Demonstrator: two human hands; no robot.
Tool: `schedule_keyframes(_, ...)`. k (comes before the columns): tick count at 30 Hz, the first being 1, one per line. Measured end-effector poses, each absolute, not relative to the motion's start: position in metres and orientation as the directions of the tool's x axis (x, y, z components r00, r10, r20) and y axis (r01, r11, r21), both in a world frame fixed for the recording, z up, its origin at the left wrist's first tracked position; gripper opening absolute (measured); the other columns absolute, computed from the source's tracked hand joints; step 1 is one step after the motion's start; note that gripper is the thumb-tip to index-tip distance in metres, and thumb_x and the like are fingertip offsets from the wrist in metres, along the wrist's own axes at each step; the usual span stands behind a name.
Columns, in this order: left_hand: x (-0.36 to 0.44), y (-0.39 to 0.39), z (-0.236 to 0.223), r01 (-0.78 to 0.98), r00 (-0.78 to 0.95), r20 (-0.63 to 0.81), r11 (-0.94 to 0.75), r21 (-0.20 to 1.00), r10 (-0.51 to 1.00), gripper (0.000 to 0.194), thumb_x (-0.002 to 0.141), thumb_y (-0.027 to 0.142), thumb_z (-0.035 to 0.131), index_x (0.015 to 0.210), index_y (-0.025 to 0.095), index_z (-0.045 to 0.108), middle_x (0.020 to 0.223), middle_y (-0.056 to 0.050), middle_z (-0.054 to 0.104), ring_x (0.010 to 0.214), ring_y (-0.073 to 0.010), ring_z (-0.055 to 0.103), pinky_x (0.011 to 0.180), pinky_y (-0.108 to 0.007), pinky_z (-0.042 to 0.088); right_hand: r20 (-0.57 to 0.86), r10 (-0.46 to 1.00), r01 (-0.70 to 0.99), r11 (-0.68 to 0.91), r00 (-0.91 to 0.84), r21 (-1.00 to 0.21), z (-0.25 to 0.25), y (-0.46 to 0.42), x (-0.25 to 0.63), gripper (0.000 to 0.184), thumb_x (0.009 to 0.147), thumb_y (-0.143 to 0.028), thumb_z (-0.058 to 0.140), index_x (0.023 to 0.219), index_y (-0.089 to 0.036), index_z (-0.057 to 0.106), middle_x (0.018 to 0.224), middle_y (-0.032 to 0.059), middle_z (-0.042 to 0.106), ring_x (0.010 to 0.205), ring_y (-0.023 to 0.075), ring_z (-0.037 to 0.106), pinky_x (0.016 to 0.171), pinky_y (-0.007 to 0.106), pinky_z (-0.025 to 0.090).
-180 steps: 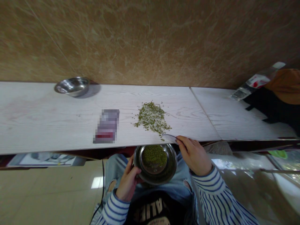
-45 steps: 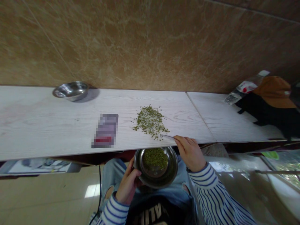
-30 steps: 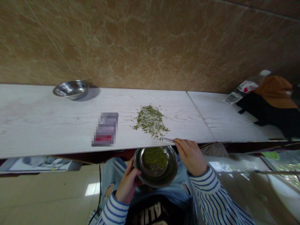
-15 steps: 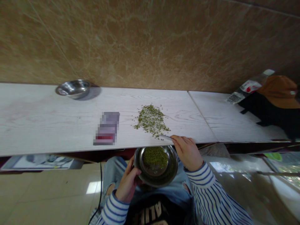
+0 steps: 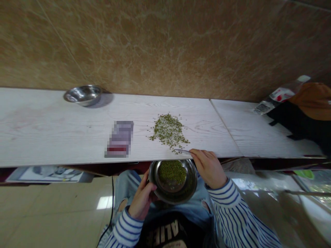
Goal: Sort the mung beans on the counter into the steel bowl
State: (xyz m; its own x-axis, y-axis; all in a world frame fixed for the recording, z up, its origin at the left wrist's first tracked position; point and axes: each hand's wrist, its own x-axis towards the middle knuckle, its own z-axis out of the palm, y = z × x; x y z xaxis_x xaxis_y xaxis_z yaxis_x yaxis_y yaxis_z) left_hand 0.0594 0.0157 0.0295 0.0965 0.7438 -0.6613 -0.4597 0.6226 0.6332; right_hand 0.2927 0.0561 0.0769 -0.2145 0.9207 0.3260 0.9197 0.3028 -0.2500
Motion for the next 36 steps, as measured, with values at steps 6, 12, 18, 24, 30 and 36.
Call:
schedule_keyframes(6, 0.062, 0.017, 0.031, -0.450, 0.086, -0.648, 0.609, 0.653, 0.757, 0.069, 0.061, 0.015, 0.057, 0.129, 0.026, 0.050, 0.090, -0.002, 0.064, 0.070, -0.0164, 0.057, 0.055, -0.027, 0.047, 0.318, 0.919, 0.917, 0.316, -0.233, -0.242, 0.077, 0.054, 0.292, 0.022, 0.095, -0.024, 0.040, 0.105, -0.021, 0.059, 0.095, 0.0055, 0.070, 0.086, 0.0170, 0.062, 0.078, 0.031, 0.040)
schedule_keyframes(12, 0.061, 0.017, 0.033, -0.430, 0.098, -0.648, 0.620, 0.657, 0.755, 0.070, 0.062, 0.015, 0.057, 0.131, 0.026, 0.047, 0.090, -0.001, 0.064, 0.069, -0.0165, 0.057, 0.053, -0.028, 0.047, 0.302, 0.924, 0.911, 0.319, -0.236, -0.263, 0.080, 0.058, 0.286, 0.021, 0.095, -0.022, 0.041, 0.106, -0.020, 0.059, 0.093, 0.0048, 0.070, 0.085, 0.0165, 0.062, 0.077, 0.030, 0.040)
schedule_keyframes(18, 0.059, 0.016, 0.031, -0.454, 0.076, -0.643, 0.600, 0.659, 0.763, 0.069, 0.061, 0.014, 0.058, 0.129, 0.027, 0.050, 0.088, 0.000, 0.064, 0.074, -0.0171, 0.057, 0.055, -0.027, 0.047, 0.319, 0.909, 0.901, 0.355, -0.270, -0.250, 0.077, 0.064, 0.280, 0.021, 0.094, -0.023, 0.042, 0.106, -0.020, 0.059, 0.094, 0.0056, 0.070, 0.086, 0.0166, 0.062, 0.078, 0.030, 0.041)
schedule_keyframes(24, 0.055, 0.016, 0.026, -0.463, 0.097, -0.646, 0.608, 0.644, 0.758, 0.069, 0.061, 0.014, 0.058, 0.128, 0.029, 0.050, 0.088, 0.001, 0.064, 0.075, -0.0164, 0.057, 0.058, -0.026, 0.048, 0.322, 0.911, 0.908, 0.342, -0.257, -0.241, 0.079, 0.060, 0.281, 0.024, 0.095, -0.024, 0.040, 0.106, -0.019, 0.059, 0.093, 0.0072, 0.070, 0.085, 0.0168, 0.063, 0.078, 0.031, 0.042)
schedule_keyframes(30, 0.056, 0.017, 0.027, -0.449, 0.106, -0.645, 0.615, 0.649, 0.757, 0.069, 0.062, 0.014, 0.058, 0.129, 0.028, 0.048, 0.091, -0.001, 0.064, 0.075, -0.0175, 0.058, 0.056, -0.027, 0.047, 0.317, 0.919, 0.921, 0.315, -0.235, -0.230, 0.078, 0.061, 0.282, 0.023, 0.094, -0.024, 0.040, 0.107, -0.019, 0.059, 0.094, 0.0072, 0.070, 0.086, 0.0174, 0.063, 0.079, 0.031, 0.042)
schedule_keyframes(36, 0.056, 0.016, 0.033, -0.461, 0.080, -0.640, 0.597, 0.656, 0.764, 0.070, 0.061, 0.014, 0.058, 0.130, 0.026, 0.048, 0.086, -0.001, 0.064, 0.070, -0.0159, 0.057, 0.054, -0.026, 0.046, 0.330, 0.915, 0.927, 0.309, -0.231, -0.210, 0.076, 0.066, 0.278, 0.023, 0.094, -0.024, 0.041, 0.107, -0.019, 0.059, 0.094, 0.0072, 0.070, 0.085, 0.0176, 0.064, 0.077, 0.031, 0.043)
